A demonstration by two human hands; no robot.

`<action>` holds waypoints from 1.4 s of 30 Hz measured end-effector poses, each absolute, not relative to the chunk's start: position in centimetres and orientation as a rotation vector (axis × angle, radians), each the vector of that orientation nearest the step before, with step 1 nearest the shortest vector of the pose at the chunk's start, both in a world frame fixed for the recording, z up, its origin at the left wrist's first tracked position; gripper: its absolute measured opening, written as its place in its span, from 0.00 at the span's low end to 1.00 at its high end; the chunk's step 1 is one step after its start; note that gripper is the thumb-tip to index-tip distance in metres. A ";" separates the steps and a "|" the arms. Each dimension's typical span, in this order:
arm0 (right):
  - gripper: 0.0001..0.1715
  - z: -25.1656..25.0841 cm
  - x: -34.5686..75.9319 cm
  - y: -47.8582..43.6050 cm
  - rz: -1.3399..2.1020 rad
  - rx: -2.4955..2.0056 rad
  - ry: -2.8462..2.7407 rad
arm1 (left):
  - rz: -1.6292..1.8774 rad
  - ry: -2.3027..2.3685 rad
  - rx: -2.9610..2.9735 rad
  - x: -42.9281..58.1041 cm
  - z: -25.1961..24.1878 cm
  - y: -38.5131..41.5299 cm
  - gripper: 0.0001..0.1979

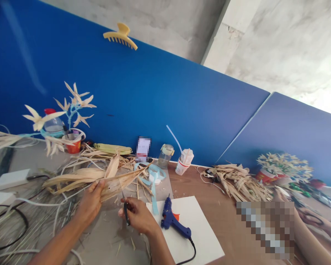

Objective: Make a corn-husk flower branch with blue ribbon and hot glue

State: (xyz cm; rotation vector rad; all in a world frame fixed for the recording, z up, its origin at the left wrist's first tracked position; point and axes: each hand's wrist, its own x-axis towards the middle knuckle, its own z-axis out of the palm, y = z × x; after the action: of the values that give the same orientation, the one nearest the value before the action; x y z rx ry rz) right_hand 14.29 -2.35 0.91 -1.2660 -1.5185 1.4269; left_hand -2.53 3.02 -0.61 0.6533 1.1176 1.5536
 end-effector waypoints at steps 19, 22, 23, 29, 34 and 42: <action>0.22 0.6 14.2 -2.3 1.440 -1.290 -1.569 | 1.551 1.162 0.817 -2.6 -1.0 3.2 0.17; 0.21 0.6 14.1 -2.3 1.447 -1.283 -1.546 | 1.562 1.239 0.913 -2.9 -1.4 3.4 0.17; 0.20 0.6 14.0 -2.3 1.443 -1.281 -1.543 | 1.556 1.263 0.951 -3.0 -1.5 3.4 0.17; 0.18 0.6 13.7 -2.3 1.476 -1.249 -1.479 | 1.517 1.409 1.122 -3.3 -2.1 3.6 0.18; 0.13 0.6 13.7 -2.2 1.448 -1.219 -1.489 | 1.505 1.395 1.131 -3.4 -2.6 3.7 0.21; 0.11 0.5 13.4 -2.3 1.431 -1.242 -1.412 | 1.538 1.379 1.046 -3.2 -2.8 3.9 0.24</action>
State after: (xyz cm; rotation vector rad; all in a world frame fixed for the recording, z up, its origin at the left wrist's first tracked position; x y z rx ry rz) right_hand 13.36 -2.34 0.48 -1.2419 -1.4116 1.4308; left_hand -3.21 3.90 -2.78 1.0461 1.3791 1.5381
